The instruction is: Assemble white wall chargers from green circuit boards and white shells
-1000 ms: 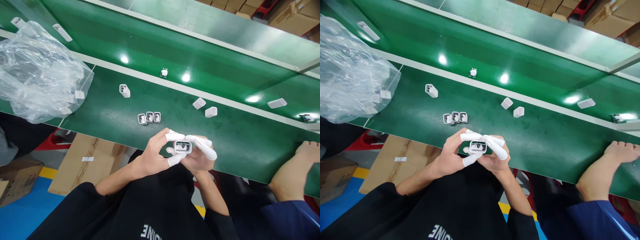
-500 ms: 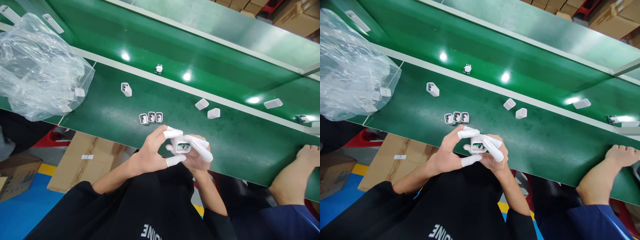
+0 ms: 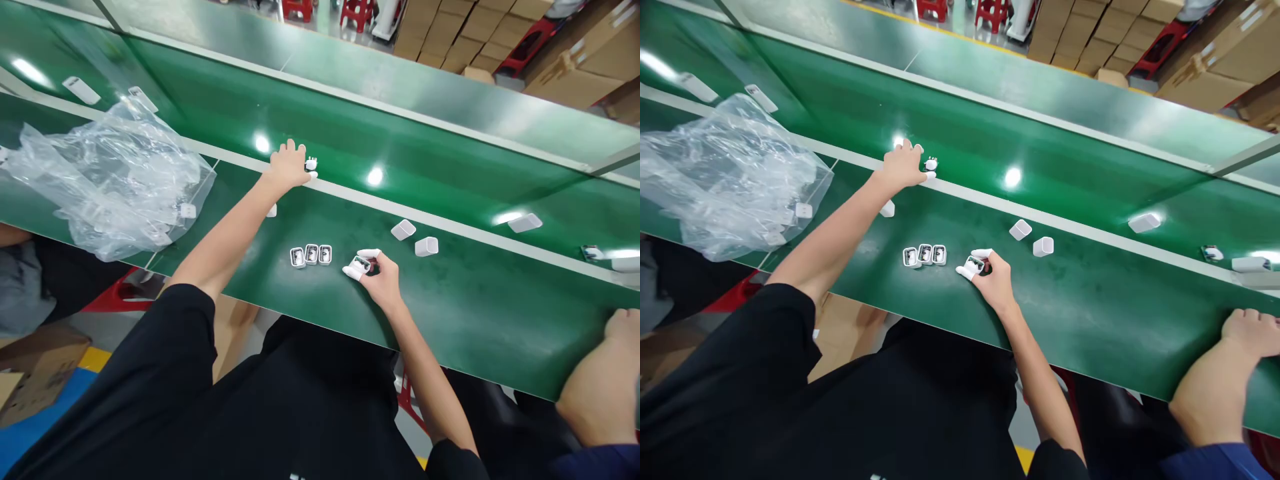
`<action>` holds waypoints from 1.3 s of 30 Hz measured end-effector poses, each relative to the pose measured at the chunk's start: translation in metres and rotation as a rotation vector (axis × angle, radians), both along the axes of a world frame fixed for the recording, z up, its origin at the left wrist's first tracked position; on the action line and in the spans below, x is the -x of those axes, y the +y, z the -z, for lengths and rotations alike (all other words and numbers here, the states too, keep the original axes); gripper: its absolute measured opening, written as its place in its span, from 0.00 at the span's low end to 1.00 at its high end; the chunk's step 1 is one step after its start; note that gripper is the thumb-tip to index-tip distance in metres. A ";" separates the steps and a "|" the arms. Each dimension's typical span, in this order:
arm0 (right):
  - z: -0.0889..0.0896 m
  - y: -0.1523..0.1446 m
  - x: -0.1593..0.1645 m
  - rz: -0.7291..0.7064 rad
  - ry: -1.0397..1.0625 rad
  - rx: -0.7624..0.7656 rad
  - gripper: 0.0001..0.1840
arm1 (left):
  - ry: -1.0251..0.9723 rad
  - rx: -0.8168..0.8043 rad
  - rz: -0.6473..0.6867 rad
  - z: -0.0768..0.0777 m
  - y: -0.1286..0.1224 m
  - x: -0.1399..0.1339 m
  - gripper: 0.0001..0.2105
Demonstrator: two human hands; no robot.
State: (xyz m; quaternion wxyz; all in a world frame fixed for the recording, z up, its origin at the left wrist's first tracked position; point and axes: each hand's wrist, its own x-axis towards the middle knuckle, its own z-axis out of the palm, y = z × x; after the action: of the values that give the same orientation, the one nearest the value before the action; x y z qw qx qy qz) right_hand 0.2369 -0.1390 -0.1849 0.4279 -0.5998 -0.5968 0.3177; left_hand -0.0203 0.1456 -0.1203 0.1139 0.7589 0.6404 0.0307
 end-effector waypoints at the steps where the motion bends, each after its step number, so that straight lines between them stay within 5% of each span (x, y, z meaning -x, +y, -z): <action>1: 0.002 0.004 0.000 0.023 0.095 0.071 0.28 | 0.039 0.047 0.008 0.002 0.010 0.001 0.38; 5: 0.003 0.014 -0.004 0.022 0.343 0.225 0.33 | 0.058 0.170 0.065 0.006 0.030 0.005 0.34; 12: -0.007 0.018 -0.013 -0.033 0.412 0.227 0.40 | -0.135 0.097 -0.038 0.013 0.044 0.008 0.35; 17: -0.008 0.016 -0.018 -0.081 0.360 0.151 0.42 | -0.242 0.079 -0.058 0.009 0.052 0.010 0.17; 20: -0.003 0.011 -0.021 -0.078 0.155 0.005 0.37 | -0.324 0.016 -0.069 -0.001 0.044 0.001 0.14; 23: 0.006 0.006 -0.021 -0.119 -0.092 -0.206 0.27 | -0.727 0.029 -0.050 -0.019 0.011 -0.021 0.14; 25: 0.010 0.004 -0.018 -0.158 -0.156 -0.269 0.23 | -1.198 0.183 0.027 -0.033 -0.027 -0.039 0.15; 27: 0.010 0.003 -0.015 -0.169 -0.171 -0.284 0.24 | -1.466 0.416 0.165 -0.046 -0.069 -0.054 0.18; 30: -0.001 0.002 -0.015 -0.121 -0.184 -0.362 0.28 | -1.587 0.649 0.333 -0.062 -0.125 -0.068 0.19; 33: -0.027 0.004 -0.024 0.020 -0.126 -0.504 0.22 | -1.562 0.713 0.446 -0.071 -0.158 -0.080 0.18; 36: -0.065 0.016 -0.041 0.121 0.051 -0.578 0.16 | -1.525 0.424 0.511 -0.072 -0.172 -0.098 0.19; 39: -0.103 0.036 -0.059 0.048 0.223 -0.492 0.24 | -1.452 -0.169 0.564 -0.070 -0.176 -0.123 0.23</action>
State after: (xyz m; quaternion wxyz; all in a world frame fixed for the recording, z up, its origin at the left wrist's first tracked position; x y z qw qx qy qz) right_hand 0.2961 -0.1034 -0.0816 0.6313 -0.4533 -0.5908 0.2168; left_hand 0.1024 -0.0309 -0.0501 0.4494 0.6891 0.1842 0.5378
